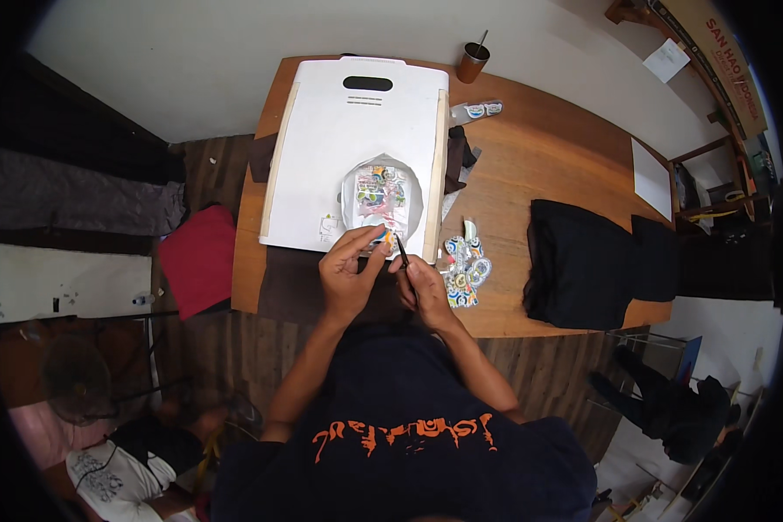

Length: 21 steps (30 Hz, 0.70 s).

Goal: Cutting out printed stickers from a sheet using a pair of scissors.

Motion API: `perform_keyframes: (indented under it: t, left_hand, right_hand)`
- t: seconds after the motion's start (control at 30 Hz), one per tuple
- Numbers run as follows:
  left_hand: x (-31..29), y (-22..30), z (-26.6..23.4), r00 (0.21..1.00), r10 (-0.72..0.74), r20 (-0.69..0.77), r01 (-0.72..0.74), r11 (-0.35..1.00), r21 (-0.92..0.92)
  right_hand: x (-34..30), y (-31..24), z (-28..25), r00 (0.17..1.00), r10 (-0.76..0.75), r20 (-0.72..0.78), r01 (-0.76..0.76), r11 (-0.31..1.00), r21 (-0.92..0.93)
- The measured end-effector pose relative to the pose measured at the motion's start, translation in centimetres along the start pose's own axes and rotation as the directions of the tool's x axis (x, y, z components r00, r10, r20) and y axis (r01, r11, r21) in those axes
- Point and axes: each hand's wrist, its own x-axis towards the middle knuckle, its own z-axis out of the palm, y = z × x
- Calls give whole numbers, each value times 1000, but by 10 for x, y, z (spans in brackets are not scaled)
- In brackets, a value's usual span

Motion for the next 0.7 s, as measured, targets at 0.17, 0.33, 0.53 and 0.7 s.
perform_keyframes:
  t: [0.17, 0.33, 0.53, 0.7]
  left_hand:
    - [0, 3, 2, 1000, 6, -7, -6, 999, 34]
    - [-1, 2, 2, 1000, 20, -7, -19, 1000, 22]
    - [-1, 2, 1, 1000, 10, -2, -10, 999, 31]
    - [-1, 2, 1, 1000, 4, -3, -4, 1000, 26]
  right_hand:
    - [0, 0, 0, 1000, 15, -7, -15, 1000, 5]
    - [-1, 0, 0, 1000, 7, -7, -7, 1000, 2]
    - [-1, -1, 1, 1000, 13, -12, -13, 1000, 4]
    - [-1, -1, 2, 1000, 18, -14, -18, 1000, 8]
